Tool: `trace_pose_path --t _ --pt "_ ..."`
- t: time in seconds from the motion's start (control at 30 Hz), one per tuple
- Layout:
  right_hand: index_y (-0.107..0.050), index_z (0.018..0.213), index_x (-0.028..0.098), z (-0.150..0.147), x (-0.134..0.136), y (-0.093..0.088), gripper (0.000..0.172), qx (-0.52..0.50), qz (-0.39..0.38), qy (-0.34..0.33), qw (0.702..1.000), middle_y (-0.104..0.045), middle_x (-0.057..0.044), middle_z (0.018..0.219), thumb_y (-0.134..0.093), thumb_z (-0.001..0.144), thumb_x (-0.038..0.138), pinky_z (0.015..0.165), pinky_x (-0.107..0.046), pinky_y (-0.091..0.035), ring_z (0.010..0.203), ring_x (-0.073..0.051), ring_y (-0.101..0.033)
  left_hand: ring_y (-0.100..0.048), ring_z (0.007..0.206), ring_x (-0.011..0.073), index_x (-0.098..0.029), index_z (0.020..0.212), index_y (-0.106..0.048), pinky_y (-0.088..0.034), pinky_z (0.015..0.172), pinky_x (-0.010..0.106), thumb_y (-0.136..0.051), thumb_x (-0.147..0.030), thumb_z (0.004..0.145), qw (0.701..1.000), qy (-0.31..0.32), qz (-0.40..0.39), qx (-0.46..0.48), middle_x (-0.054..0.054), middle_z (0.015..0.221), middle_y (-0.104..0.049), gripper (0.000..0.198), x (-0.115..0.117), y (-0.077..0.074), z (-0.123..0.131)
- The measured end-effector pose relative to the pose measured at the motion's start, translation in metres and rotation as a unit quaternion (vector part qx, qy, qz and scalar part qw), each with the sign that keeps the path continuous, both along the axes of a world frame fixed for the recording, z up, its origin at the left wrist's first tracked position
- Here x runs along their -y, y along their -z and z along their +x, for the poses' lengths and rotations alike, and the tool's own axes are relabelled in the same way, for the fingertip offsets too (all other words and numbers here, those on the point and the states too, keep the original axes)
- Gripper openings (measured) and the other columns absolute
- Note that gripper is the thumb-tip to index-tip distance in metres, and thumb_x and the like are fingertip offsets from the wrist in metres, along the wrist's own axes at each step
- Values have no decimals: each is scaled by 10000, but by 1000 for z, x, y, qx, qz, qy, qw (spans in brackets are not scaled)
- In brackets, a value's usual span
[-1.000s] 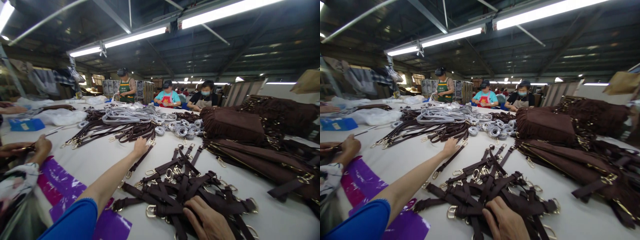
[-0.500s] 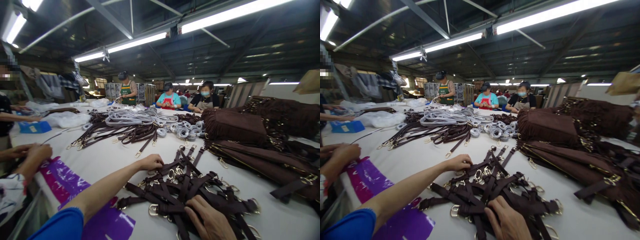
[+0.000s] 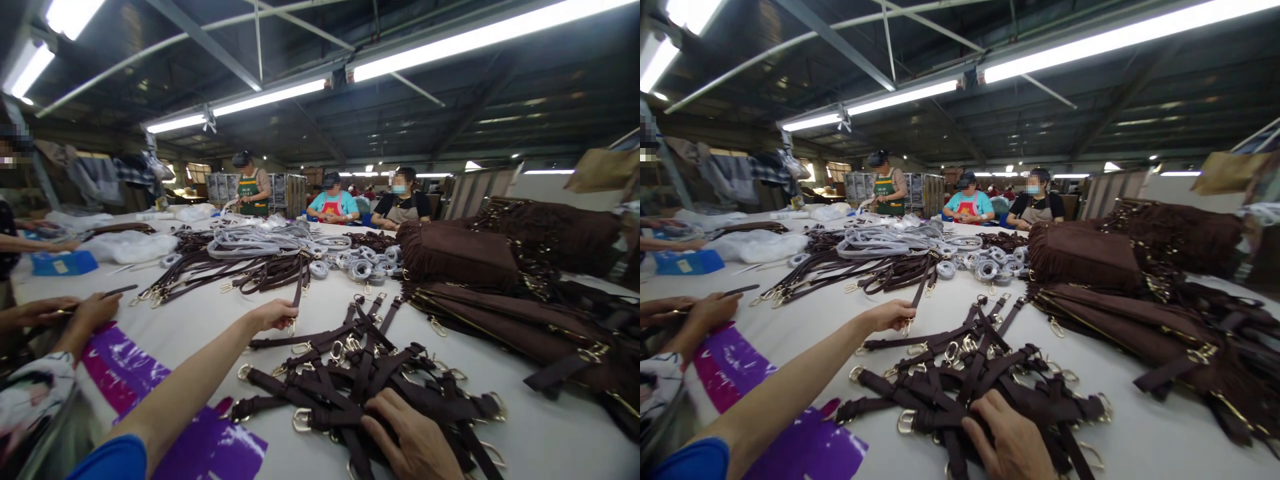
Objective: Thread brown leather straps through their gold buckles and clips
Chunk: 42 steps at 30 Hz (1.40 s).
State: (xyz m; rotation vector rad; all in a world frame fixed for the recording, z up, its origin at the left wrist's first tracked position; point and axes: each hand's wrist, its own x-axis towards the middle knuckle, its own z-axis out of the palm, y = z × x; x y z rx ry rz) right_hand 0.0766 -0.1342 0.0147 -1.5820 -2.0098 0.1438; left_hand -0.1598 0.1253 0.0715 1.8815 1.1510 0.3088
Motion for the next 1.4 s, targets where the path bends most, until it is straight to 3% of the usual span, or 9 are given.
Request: trace_pose_path --t 0.23,0.37,0.5,0.6,0.73,0.83,1.0,1.23,1.4 --pt "-651 851 218 -13 9 -20 422 -175 24 32 984 -675 -50 841 -344 987 473 744 -296 -503 797 -195 -639 -608 652 100 -140 831 -565 -446 520 172 -706 -497 674 960 58 -198 192 71 835 -653 415 108 15 13" --pt "-654 914 175 -31 14 -28 562 -374 -72 43 923 -691 -88 867 -346 922 645 628 -313 -539 791 -230 -661 -649 665 122 -109 862 -650 -477 525 168 -778 -396 610 912 56 -294 279 83 820 -678 402 170 20 26" --pt "-612 1049 140 -45 18 -35 662 -480 -204 -35 853 -655 -64 769 -378 860 730 526 -297 -536 670 -207 -655 -636 615 121 -97 874 -672 -487 521 183 -802 -297 557 909 31 -268 316 58 749 -667 396 199 14 36" --pt "-562 1160 172 -49 22 -40 606 -490 -249 -75 832 -612 -7 730 -511 831 679 532 -293 -545 627 -176 -633 -623 577 127 -105 873 -654 -493 513 214 -790 -255 554 909 20 -259 327 47 730 -658 378 205 12 38" --pt "-536 1250 201 -48 25 -41 503 -442 -240 -121 855 -596 23 715 -612 830 468 493 -250 -507 599 -154 -585 -599 538 126 -109 878 -636 -469 484 231 -759 -243 570 913 23 -236 332 41 752 -650 358 207 17 40" --pt "-578 1239 216 -44 24 -41 393 -344 -190 -101 914 -622 21 730 -549 856 300 510 -247 -484 590 -152 -560 -483 477 54 -103 844 -635 -323 409 160 -758 -226 562 914 6 -222 339 -6 659 -586 333 204 21 41" --pt "-593 1268 212 -33 23 -45 415 -93 -30 -56 994 -717 -49 955 -513 864 163 754 -306 -499 837 -221 -653 -410 442 22 -147 842 -563 -192 391 138 -799 -240 533 853 -51 -349 385 -66 596 -502 399 192 15 42" --pt "-629 1223 148 -44 31 -42 388 194 129 -65 970 -663 -62 751 -407 911 83 502 -227 -460 607 -183 -668 -349 353 27 -163 764 -482 -206 385 147 -724 -261 702 834 -124 -377 384 -65 534 -504 268 191 19 50" --pt "-639 1184 158 -34 44 -16 487 293 176 -43 939 -664 -41 738 -410 792 -17 456 -202 -435 529 -152 -648 -369 355 36 -135 813 -521 -202 367 143 -556 -220 850 818 -127 -399 394 -13 603 -574 99 187 21 42"
